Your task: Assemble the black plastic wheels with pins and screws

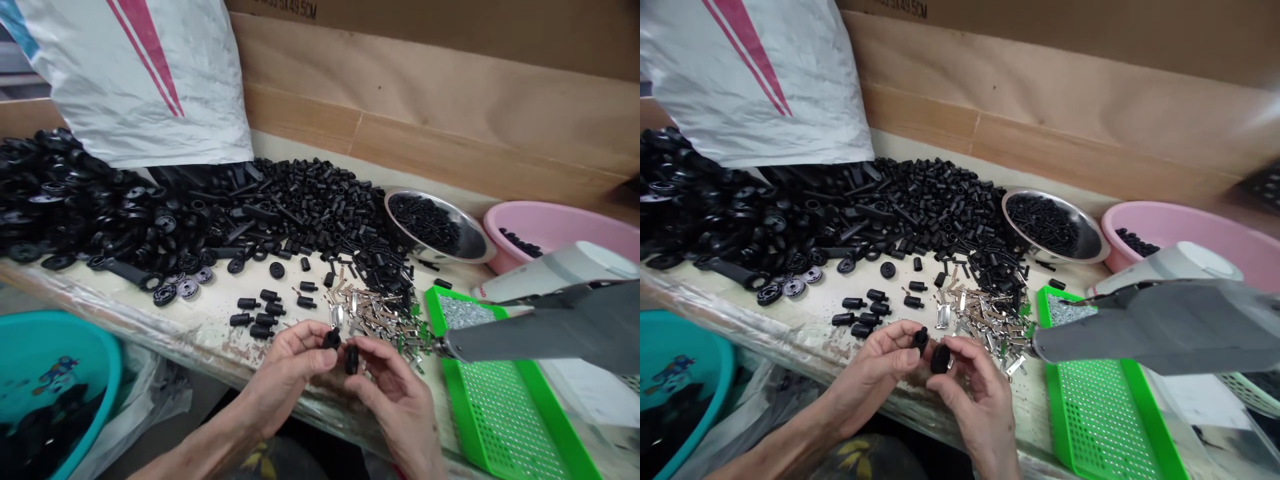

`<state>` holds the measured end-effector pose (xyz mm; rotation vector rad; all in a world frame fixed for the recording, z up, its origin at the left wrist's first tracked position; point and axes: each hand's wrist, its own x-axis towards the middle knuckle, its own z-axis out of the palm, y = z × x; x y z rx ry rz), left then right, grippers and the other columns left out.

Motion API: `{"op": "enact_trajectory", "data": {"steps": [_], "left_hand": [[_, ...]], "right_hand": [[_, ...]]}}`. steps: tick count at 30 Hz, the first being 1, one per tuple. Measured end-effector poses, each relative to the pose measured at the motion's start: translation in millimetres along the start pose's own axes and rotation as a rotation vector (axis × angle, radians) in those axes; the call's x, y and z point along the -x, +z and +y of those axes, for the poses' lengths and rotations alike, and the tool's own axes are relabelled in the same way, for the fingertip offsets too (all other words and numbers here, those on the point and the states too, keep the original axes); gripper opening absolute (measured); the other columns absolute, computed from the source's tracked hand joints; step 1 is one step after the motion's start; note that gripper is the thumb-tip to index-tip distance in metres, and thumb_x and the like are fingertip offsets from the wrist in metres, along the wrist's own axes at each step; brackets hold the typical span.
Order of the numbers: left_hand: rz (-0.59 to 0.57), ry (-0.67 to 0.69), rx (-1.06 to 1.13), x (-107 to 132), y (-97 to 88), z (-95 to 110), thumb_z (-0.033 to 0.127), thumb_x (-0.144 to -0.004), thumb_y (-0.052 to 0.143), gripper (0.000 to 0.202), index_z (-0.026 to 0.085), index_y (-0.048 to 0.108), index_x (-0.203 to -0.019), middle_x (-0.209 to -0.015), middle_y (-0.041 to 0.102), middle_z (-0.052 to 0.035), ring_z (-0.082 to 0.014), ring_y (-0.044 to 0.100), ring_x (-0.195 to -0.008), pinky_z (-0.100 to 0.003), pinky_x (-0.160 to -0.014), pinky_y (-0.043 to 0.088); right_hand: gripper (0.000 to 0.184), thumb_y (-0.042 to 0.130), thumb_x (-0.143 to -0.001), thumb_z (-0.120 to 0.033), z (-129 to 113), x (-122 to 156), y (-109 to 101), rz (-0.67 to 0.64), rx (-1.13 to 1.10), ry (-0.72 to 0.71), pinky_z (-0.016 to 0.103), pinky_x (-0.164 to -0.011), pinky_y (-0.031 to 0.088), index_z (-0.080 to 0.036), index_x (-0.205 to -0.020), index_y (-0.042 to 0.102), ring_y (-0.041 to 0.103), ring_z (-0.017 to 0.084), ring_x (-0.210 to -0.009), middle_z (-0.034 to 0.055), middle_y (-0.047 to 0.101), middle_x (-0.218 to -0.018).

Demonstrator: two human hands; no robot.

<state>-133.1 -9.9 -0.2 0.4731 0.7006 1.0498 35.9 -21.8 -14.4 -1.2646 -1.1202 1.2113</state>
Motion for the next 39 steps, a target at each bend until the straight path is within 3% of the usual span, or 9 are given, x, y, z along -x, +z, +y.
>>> {"op": "enact_trajectory", "data": {"steps": [6,10,14,19,26,34,39], "left_hand": [[-0.004,0.024,-0.04,5.8,2.7,2.7,0.016,-0.074,0.075,0.021,0.016,0.066,-0.094,-0.087,0.069,-0.0042,-0.0142,0.061,-0.083,-0.027,-0.08,0.043],[0.023,0.035,-0.082,7.4,0.3,3.0,0.017,-0.073,0.076,0.021,0.016,0.066,-0.092,-0.087,0.069,-0.0047,-0.0156,0.06,-0.083,-0.028,-0.079,0.043],[0.055,0.033,-0.074,6.3,-2.6,3.6,0.017,-0.071,0.077,0.023,0.016,0.065,-0.091,-0.085,0.07,-0.0037,-0.0158,0.061,-0.083,-0.028,-0.081,0.042],[0.044,0.021,-0.047,7.0,-3.7,4.1,0.016,-0.072,0.077,0.023,0.015,0.065,-0.092,-0.087,0.07,-0.0042,-0.0151,0.062,-0.084,-0.028,-0.084,0.041],[0.068,0.007,-0.093,7.7,-5.0,5.1,0.019,-0.07,0.078,0.024,0.016,0.066,-0.091,-0.086,0.069,-0.004,-0.0162,0.061,-0.083,-0.028,-0.081,0.041],[0.031,0.037,-0.06,6.2,-3.9,8.7,0.017,-0.074,0.075,0.019,0.016,0.066,-0.091,-0.088,0.07,-0.0047,-0.0165,0.063,-0.084,-0.03,-0.085,0.043],[0.009,0.053,0.024,3.7,-0.9,8.6,0.012,-0.076,0.073,0.019,0.017,0.066,-0.093,-0.091,0.071,-0.0041,-0.0169,0.064,-0.089,-0.033,-0.092,0.043]], "right_hand": [[0.029,0.084,-0.063,-0.031,2.2,1.0,7.5,0.098,-0.214,0.135,0.024,-0.06,0.056,-0.024,-0.089,0.075,0.067,0.016,-0.069,0.0053,0.074,-0.086],[0.027,0.086,-0.062,-0.026,5.2,2.6,9.8,0.209,-0.173,0.09,0.026,-0.072,0.057,-0.023,-0.086,0.075,0.068,0.018,-0.081,0.0046,0.074,-0.092],[0.025,0.081,-0.069,-0.032,5.2,0.8,5.9,0.065,-0.233,0.18,0.023,-0.061,0.054,-0.023,-0.092,0.075,0.063,0.012,-0.063,0.0034,0.073,-0.082],[0.02,0.08,-0.071,-0.03,6.5,-1.9,5.2,0.058,-0.203,0.125,0.024,-0.069,0.054,-0.025,-0.09,0.077,0.064,0.014,-0.075,0.0038,0.073,-0.098],[0.018,0.077,-0.074,-0.035,-5.7,-8.1,7.2,-0.072,-0.309,0.286,0.026,-0.067,0.055,-0.021,-0.084,0.077,0.063,0.013,-0.066,0.0051,0.073,-0.088],[0.009,0.071,-0.081,-0.031,1.4,-9.0,6.6,-0.109,-0.112,0.121,0.022,-0.066,0.055,-0.023,-0.083,0.076,0.064,0.015,-0.076,0.0031,0.071,-0.089],[0.007,0.07,-0.082,-0.028,8.3,-2.9,9.0,0.043,0.04,-0.071,0.027,-0.078,0.055,-0.027,-0.083,0.076,0.066,0.018,-0.09,0.0031,0.072,-0.094]]}}
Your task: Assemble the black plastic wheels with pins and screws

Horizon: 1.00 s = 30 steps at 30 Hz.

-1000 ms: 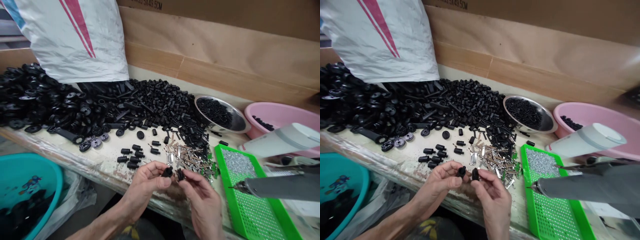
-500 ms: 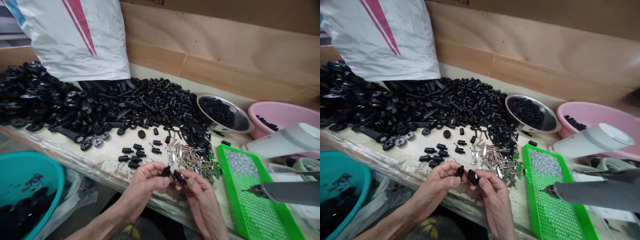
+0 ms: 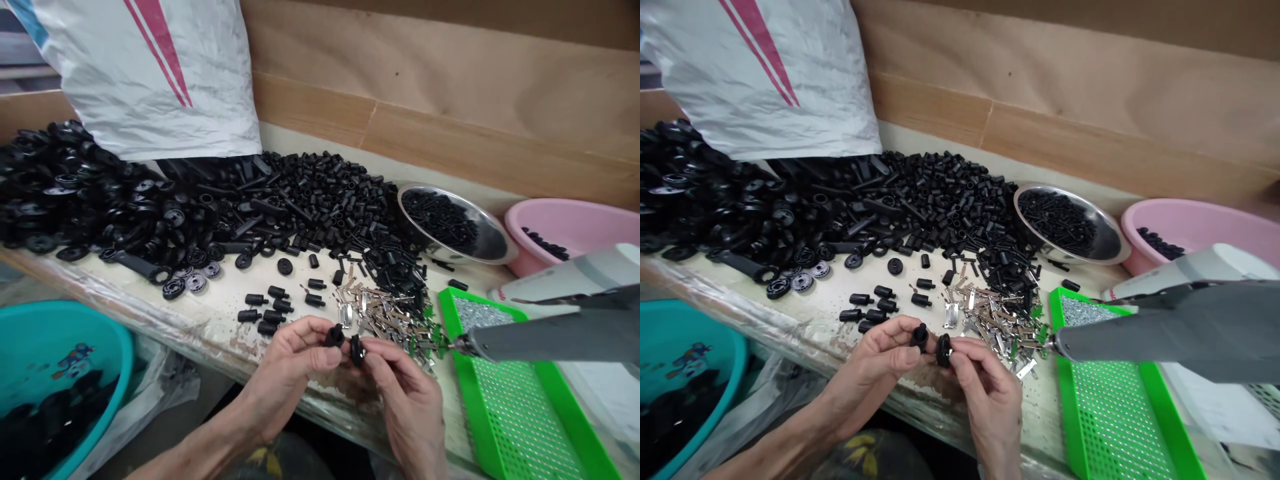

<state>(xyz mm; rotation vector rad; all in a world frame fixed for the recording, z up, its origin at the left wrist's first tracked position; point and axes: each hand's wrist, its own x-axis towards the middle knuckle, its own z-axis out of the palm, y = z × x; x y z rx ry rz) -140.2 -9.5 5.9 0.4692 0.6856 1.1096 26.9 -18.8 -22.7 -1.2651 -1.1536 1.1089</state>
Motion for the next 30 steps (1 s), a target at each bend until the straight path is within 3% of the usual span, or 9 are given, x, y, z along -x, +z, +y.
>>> {"op": "enact_trajectory", "data": {"steps": [4,9,11,17,21,30], "left_hand": [[-0.013,-0.001,0.045,-0.6,3.6,-1.4,0.01,-0.077,0.071,0.018,0.016,0.067,-0.094,-0.092,0.071,-0.0043,-0.0152,0.064,-0.088,-0.032,-0.091,0.044],[-0.02,-0.006,0.046,-2.5,3.8,-3.2,0.01,-0.076,0.072,0.019,0.014,0.066,-0.093,-0.091,0.07,-0.0058,-0.0157,0.064,-0.086,-0.032,-0.089,0.046],[-0.026,-0.011,0.064,-3.7,2.0,-3.1,0.01,-0.076,0.072,0.019,0.014,0.066,-0.093,-0.091,0.07,-0.0061,-0.0153,0.064,-0.085,-0.031,-0.088,0.046],[-0.035,-0.012,0.156,-6.3,-3.8,0.2,0.009,-0.076,0.07,0.016,0.014,0.066,-0.091,-0.086,0.069,-0.0044,-0.0133,0.063,-0.082,-0.026,-0.084,0.045],[-0.012,0.012,0.06,-5.6,-5.6,3.8,0.012,-0.076,0.071,0.016,0.014,0.066,-0.091,-0.088,0.07,-0.0062,-0.0154,0.062,-0.084,-0.029,-0.087,0.043],[0.089,0.019,-0.119,-3.4,-5.4,4.3,0.014,-0.068,0.078,0.023,0.018,0.07,-0.09,-0.085,0.068,0.0003,-0.0097,0.056,-0.079,-0.02,-0.074,0.041]], "right_hand": [[0.011,0.069,-0.081,-0.024,-0.1,4.7,4.4,0.106,0.109,-0.107,0.033,-0.087,0.053,-0.027,-0.089,0.076,0.065,0.02,-0.096,0.0042,0.073,-0.099],[0.008,0.071,-0.08,-0.025,5.8,3.0,8.3,0.129,-0.07,0.009,0.031,-0.077,0.057,-0.024,-0.086,0.076,0.067,0.021,-0.092,0.0059,0.073,-0.099],[0.006,0.071,-0.08,-0.022,6.8,3.2,9.0,0.109,-0.09,-0.025,0.03,-0.076,0.058,-0.023,-0.085,0.075,0.068,0.02,-0.092,0.0064,0.072,-0.099],[0.016,0.067,-0.082,-0.012,2.2,7.4,10.2,0.065,0.174,-0.327,0.028,-0.084,0.055,-0.023,-0.092,0.071,0.067,0.018,-0.096,0.0049,0.072,-0.1],[0.012,0.066,-0.083,-0.014,-1.9,4.3,5.8,0.083,0.219,-0.343,0.025,-0.083,0.055,-0.024,-0.089,0.07,0.068,0.015,-0.093,0.0025,0.073,-0.098],[0.013,0.066,-0.084,-0.015,-18.3,-6.7,-20.4,0.082,0.4,-0.435,0.023,-0.08,0.055,-0.025,-0.09,0.07,0.068,0.014,-0.091,0.0003,0.073,-0.098]]}}
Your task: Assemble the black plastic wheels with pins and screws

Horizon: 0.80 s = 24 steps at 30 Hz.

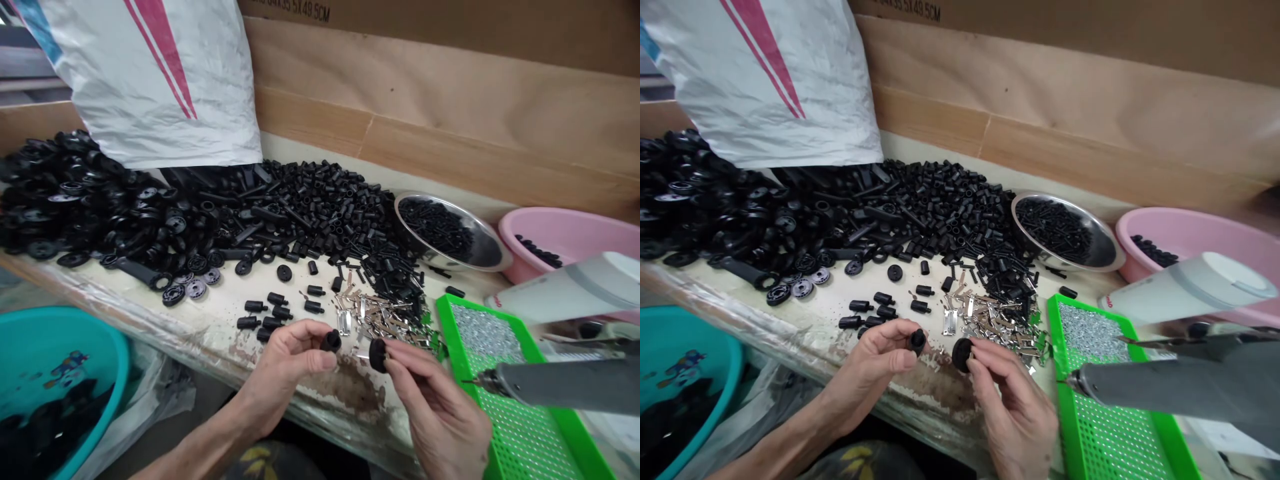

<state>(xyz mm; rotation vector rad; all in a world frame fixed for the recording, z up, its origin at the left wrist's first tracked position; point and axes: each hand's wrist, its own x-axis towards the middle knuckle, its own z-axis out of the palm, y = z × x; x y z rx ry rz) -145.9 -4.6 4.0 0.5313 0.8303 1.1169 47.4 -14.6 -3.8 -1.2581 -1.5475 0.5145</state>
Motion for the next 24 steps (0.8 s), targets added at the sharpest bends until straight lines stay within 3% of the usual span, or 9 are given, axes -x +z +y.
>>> {"op": "enact_trajectory", "data": {"steps": [4,8,13,19,24], "left_hand": [[-0.055,0.001,-0.032,0.5,3.1,-3.1,0.018,-0.07,0.077,0.023,0.016,0.069,-0.092,-0.082,0.067,-0.0017,-0.0091,0.053,-0.066,-0.021,-0.059,0.042],[-0.076,0.011,-0.032,1.1,2.7,-3.5,0.019,-0.07,0.076,0.021,0.014,0.068,-0.089,-0.082,0.067,-0.0039,-0.0096,0.053,-0.061,-0.023,-0.057,0.044],[-0.14,-0.041,-0.089,1.5,-1.6,-3.7,0.022,-0.074,0.074,0.021,0.014,0.07,-0.093,-0.08,0.068,-0.0045,-0.0081,0.052,-0.057,-0.021,-0.053,0.041],[-0.302,-0.117,-0.172,4.5,-0.1,-3.4,0.029,-0.08,0.068,0.021,0.013,0.071,-0.093,-0.082,0.068,-0.0063,-0.0081,0.053,-0.059,-0.018,-0.052,0.039],[-0.253,-0.122,-0.216,6.9,-0.7,-0.2,0.027,-0.078,0.07,0.02,0.015,0.071,-0.094,-0.076,0.065,-0.0011,-0.0059,0.051,-0.06,-0.017,-0.056,0.039]], "right_hand": [[0.017,0.063,-0.086,-0.012,-4.2,-4.8,-4.9,-0.085,0.096,-0.133,0.025,-0.085,0.053,-0.024,-0.095,0.069,0.068,0.014,-0.093,0.0008,0.072,-0.1],[0.019,0.062,-0.086,-0.01,-7.3,-4.6,-6.0,-0.148,0.176,-0.217,0.024,-0.089,0.051,-0.023,-0.099,0.068,0.067,0.013,-0.095,0.0008,0.072,-0.103],[0.017,0.064,-0.086,-0.014,-3.7,-18.2,-19.3,-0.148,0.048,-0.069,0.019,-0.089,0.051,-0.028,-0.093,0.069,0.066,0.011,-0.095,-0.0033,0.072,-0.101],[0.016,0.066,-0.085,-0.016,-4.7,-45.5,-31.9,-0.28,-0.178,0.05,0.015,-0.079,0.055,-0.03,-0.088,0.072,0.066,0.01,-0.093,-0.004,0.072,-0.097],[0.015,0.067,-0.084,-0.016,-17.7,-50.0,-31.4,-0.35,-0.126,0.029,0.013,-0.073,0.056,-0.03,-0.086,0.073,0.068,0.01,-0.088,-0.0038,0.073,-0.092]]}}
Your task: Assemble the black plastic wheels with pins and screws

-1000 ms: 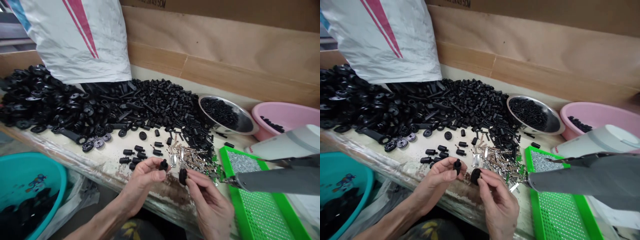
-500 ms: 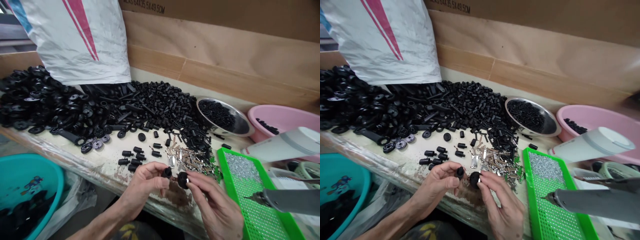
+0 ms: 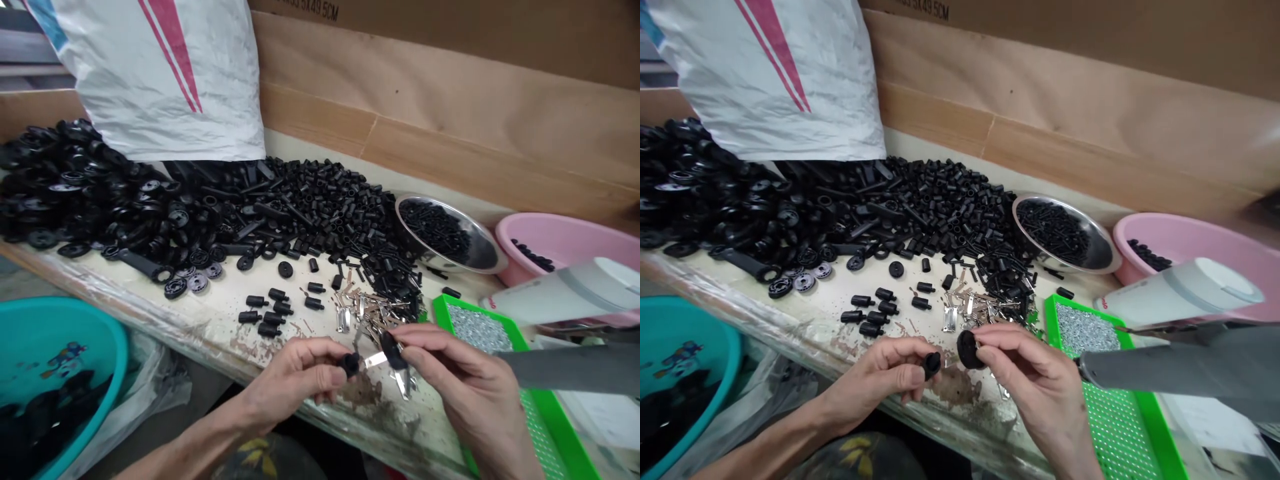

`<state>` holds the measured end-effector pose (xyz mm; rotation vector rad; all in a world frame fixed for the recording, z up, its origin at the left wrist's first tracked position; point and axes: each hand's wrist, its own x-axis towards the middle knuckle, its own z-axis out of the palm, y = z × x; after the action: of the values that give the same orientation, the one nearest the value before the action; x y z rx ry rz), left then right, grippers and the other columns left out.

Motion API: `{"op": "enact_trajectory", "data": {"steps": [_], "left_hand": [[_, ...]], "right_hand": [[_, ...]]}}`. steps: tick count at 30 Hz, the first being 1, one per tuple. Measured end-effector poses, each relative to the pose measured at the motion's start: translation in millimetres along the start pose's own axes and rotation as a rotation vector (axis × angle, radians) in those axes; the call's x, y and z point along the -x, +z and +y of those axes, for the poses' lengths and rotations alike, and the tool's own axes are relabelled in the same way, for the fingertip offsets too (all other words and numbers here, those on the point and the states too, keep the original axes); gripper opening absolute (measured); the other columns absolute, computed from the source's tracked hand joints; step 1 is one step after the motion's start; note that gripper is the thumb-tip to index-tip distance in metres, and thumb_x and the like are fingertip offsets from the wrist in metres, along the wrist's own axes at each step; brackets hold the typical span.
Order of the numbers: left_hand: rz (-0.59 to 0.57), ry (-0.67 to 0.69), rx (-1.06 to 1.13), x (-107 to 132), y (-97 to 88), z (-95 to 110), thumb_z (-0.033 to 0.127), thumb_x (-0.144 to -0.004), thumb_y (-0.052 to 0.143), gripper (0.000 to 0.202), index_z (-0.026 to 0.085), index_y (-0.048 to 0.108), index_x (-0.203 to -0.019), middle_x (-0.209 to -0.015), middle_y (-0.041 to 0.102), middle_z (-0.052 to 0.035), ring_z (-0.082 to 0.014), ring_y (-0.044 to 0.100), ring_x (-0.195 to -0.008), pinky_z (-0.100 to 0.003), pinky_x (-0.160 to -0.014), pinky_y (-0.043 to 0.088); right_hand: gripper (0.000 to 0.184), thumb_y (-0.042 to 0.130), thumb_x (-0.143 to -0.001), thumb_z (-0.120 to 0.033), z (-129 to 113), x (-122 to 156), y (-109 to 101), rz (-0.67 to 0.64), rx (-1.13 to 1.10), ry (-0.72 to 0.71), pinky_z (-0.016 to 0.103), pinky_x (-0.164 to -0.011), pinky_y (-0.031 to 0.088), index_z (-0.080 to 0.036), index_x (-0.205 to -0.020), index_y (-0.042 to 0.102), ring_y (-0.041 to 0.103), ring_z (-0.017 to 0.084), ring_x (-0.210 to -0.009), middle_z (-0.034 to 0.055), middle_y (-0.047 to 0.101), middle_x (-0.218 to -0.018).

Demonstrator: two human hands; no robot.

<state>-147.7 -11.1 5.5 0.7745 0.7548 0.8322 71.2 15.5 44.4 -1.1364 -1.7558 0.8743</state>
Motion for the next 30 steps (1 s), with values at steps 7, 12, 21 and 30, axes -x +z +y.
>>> {"op": "enact_trajectory", "data": {"steps": [7,12,21,30], "left_hand": [[0.214,0.06,-0.01,-1.1,4.8,-3.4,0.022,-0.07,0.076,0.024,0.016,0.065,-0.09,-0.055,0.051,0.0064,-0.0058,0.045,-0.048,-0.017,-0.047,0.033],[0.278,0.122,-0.066,-1.8,8.0,-10.8,0.022,-0.071,0.074,0.023,0.017,0.064,-0.091,-0.055,0.052,0.0054,-0.0073,0.045,-0.049,-0.02,-0.049,0.035],[0.365,0.227,-0.083,-1.4,6.9,-18.7,0.02,-0.072,0.074,0.018,0.018,0.065,-0.088,-0.059,0.049,0.0056,-0.0076,0.042,-0.056,-0.021,-0.055,0.035],[0.217,0.096,0.113,-0.8,8.4,-16.4,0.024,-0.077,0.069,0.024,0.016,0.06,-0.098,-0.062,0.057,0.0034,-0.0084,0.047,-0.051,-0.021,-0.05,0.038]], "right_hand": [[0.007,0.07,-0.08,-0.023,-14.5,7.0,14.3,0.113,0.124,0.048,0.018,-0.062,0.058,-0.027,-0.082,0.075,0.07,0.015,-0.079,0.0006,0.074,-0.085],[0.006,0.069,-0.081,-0.025,-22.0,5.7,17.3,0.083,0.28,-0.008,0.023,-0.067,0.058,-0.026,-0.083,0.074,0.069,0.017,-0.078,0.0006,0.074,-0.086],[0.007,0.065,-0.085,-0.028,-31.3,4.0,24.9,0.046,0.411,-0.048,0.021,-0.069,0.056,-0.026,-0.085,0.071,0.069,0.015,-0.077,-0.0004,0.073,-0.089],[0.006,0.066,-0.083,-0.025,-34.1,-8.4,16.8,-0.053,0.443,-0.164,0.018,-0.061,0.057,-0.026,-0.087,0.071,0.07,0.014,-0.07,-0.001,0.074,-0.086]]}}
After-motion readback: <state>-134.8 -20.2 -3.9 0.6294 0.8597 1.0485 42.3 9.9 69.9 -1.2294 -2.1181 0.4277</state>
